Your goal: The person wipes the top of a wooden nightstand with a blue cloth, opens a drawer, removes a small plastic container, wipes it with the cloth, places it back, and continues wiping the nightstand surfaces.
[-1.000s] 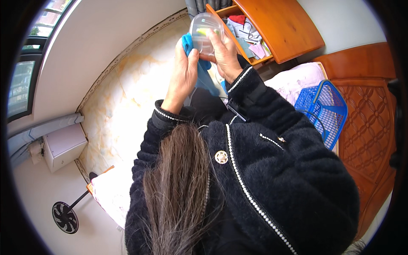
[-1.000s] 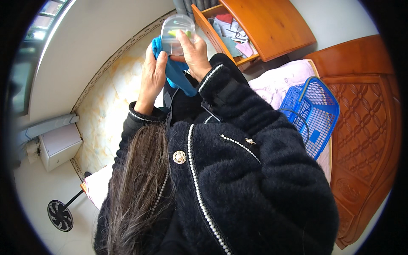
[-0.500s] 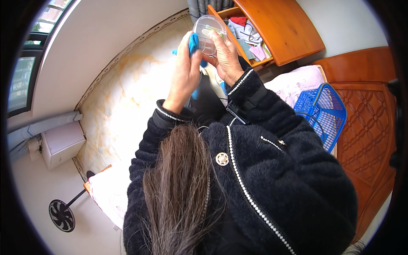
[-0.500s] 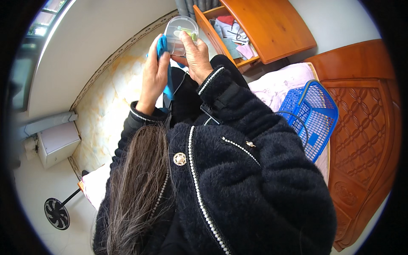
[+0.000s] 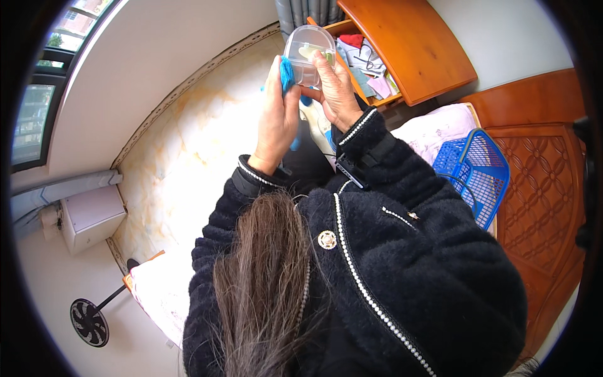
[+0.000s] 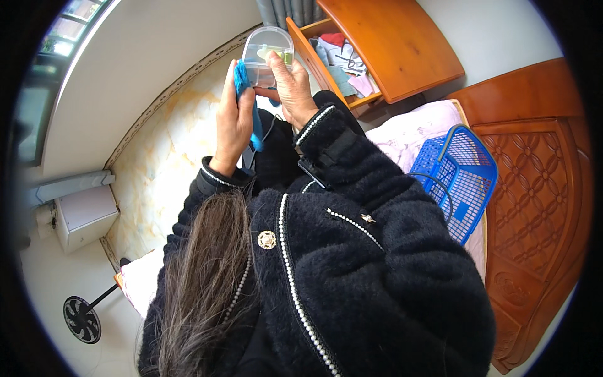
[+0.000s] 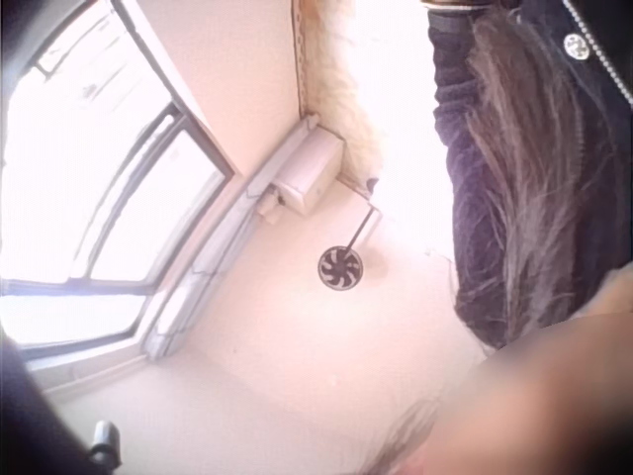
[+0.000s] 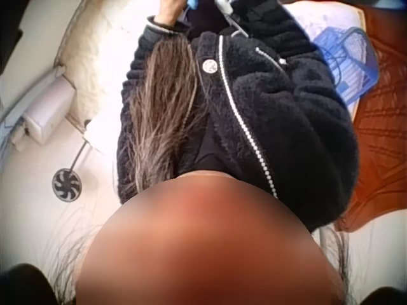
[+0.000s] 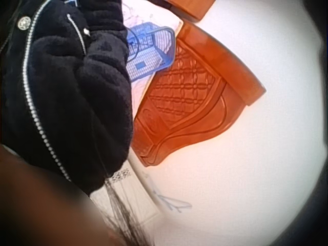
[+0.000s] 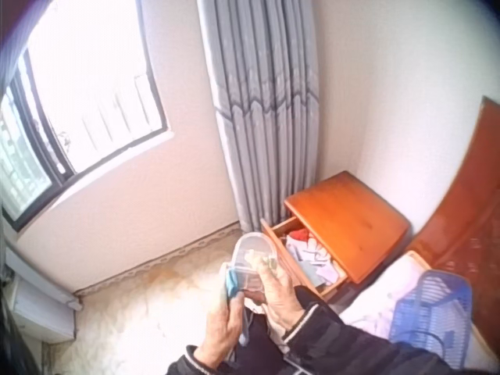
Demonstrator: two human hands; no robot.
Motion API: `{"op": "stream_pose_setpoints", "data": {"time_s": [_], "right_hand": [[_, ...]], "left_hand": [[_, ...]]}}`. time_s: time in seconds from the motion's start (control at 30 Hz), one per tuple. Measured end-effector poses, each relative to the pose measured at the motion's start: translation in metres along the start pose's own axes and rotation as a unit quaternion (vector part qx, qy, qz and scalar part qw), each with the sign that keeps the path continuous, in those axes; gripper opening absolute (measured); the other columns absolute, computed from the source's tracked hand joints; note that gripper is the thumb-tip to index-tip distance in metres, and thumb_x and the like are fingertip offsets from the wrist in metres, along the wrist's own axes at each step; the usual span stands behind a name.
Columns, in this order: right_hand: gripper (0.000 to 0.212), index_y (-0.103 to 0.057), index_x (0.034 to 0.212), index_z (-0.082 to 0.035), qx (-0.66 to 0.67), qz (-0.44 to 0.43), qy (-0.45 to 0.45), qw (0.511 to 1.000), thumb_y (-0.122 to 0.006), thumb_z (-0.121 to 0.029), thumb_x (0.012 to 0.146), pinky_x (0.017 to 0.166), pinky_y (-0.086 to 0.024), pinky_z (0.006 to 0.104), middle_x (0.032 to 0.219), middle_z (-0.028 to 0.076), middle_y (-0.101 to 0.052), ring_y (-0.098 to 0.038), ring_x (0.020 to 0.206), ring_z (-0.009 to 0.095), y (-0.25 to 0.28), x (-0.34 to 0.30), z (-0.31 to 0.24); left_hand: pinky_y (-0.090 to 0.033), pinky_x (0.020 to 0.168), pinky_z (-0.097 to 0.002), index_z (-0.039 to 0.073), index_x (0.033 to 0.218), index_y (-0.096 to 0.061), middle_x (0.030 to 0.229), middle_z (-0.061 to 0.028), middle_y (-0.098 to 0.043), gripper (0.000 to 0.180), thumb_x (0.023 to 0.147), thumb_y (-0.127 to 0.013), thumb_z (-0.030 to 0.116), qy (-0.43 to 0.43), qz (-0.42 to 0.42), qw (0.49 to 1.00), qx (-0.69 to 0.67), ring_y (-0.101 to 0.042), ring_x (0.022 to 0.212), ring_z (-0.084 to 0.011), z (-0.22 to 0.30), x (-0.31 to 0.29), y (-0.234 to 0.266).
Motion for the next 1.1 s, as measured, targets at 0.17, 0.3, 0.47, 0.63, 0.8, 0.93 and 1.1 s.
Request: {"op": "stream_pose_setpoints", "data": {"time_s": [0.17, 0.3, 0.47, 0.63, 0.8, 0.93, 1.1], "right_hand": [[0.044, -0.053, 0.12, -0.005, 0.0, -0.004, -0.029, 1.0, -0.062, -0.04, 0.095, 0.071, -0.062, 0.0341, 0.106, 0.009, -0.064, -0.068, 0.092, 0.02, -0.004, -0.005, 0.007], [0.042, -0.054, 0.119, -0.007, 0.008, -0.009, -0.047, 0.999, -0.062, -0.039, 0.095, 0.071, -0.062, 0.0333, 0.106, 0.008, -0.064, -0.068, 0.091, 0.02, -0.012, -0.009, 0.005], [0.041, -0.055, 0.12, -0.006, 0.072, -0.006, 0.006, 0.997, -0.061, -0.039, 0.096, 0.075, -0.06, 0.0291, 0.108, 0.005, -0.065, -0.067, 0.096, 0.016, -0.011, -0.004, -0.001], [0.038, -0.054, 0.12, -0.007, 0.143, 0.012, -0.047, 0.988, -0.062, -0.035, 0.096, 0.084, -0.059, 0.0339, 0.112, 0.007, -0.064, -0.065, 0.101, 0.019, -0.004, 0.005, 0.002], [0.039, -0.054, 0.119, -0.006, 0.194, 0.013, -0.077, 0.978, -0.071, -0.023, 0.089, 0.094, -0.055, 0.0422, 0.116, 0.012, -0.061, -0.062, 0.109, 0.025, -0.001, 0.004, -0.001], [0.039, -0.054, 0.119, -0.007, 0.211, 0.026, -0.085, 0.973, -0.073, -0.016, 0.087, 0.095, -0.054, 0.0436, 0.118, 0.012, -0.06, -0.062, 0.11, 0.027, -0.007, 0.001, -0.004], [0.038, -0.054, 0.121, -0.009, 0.214, 0.019, -0.081, 0.973, -0.071, -0.019, 0.089, 0.1, -0.051, 0.0424, 0.12, 0.009, -0.06, -0.06, 0.113, 0.024, -0.016, -0.003, -0.009]], "left_hand": [[-0.045, 0.097, -0.0308, -0.006, 0.139, -0.045, 0.121, -0.0208, -0.063, 0.046, 0.099, -0.053, 0.017, 0.07, 0.006, 0.995, -0.072, -0.06, 0.113, -0.0235, -0.013, 0.027, 0.019], [-0.047, 0.092, -0.0298, -0.005, 0.137, -0.048, 0.117, -0.0174, -0.066, 0.045, 0.099, -0.053, 0.018, 0.059, 0.059, 0.99, -0.109, -0.061, 0.107, -0.0207, -0.014, 0.046, 0.018], [-0.042, 0.101, -0.0341, -0.005, 0.143, -0.037, 0.136, -0.0243, -0.052, 0.048, 0.099, -0.049, 0.01, -0.037, 0.132, 0.99, -0.04, -0.054, 0.122, -0.0304, 0.005, 0.009, -0.012], [-0.036, 0.109, -0.0379, -0.003, 0.143, -0.039, 0.14, -0.0259, -0.048, 0.048, 0.098, -0.051, 0.004, -0.07, 0.099, 0.993, 0.008, -0.048, 0.132, -0.0346, -0.005, -0.001, -0.017], [-0.051, 0.081, -0.0256, 0.0, 0.138, -0.05, 0.104, -0.0085, -0.069, 0.042, 0.1, -0.055, 0.017, 0.04, 0.173, 0.982, -0.071, -0.062, 0.089, -0.0122, -0.024, 0.033, 0.022], [-0.05, 0.076, -0.0239, 0.002, 0.139, -0.049, 0.097, -0.004, -0.068, 0.043, 0.1, -0.056, 0.019, 0.007, 0.215, 0.976, -0.028, -0.061, 0.085, -0.0102, -0.018, 0.039, 0.039], [-0.045, 0.098, -0.0323, 0.001, 0.139, -0.047, 0.127, -0.0183, -0.06, 0.045, 0.096, -0.057, 0.006, -0.047, 0.12, 0.992, -0.01, -0.059, 0.116, -0.0254, -0.004, 0.035, 0.007]]}}
Point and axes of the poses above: each hand's wrist, its own x-axis towards the middle knuckle, its own y-axis out of the back of the hand, z = x × y, the point moved 1 cm from there along x, towards the middle knuckle
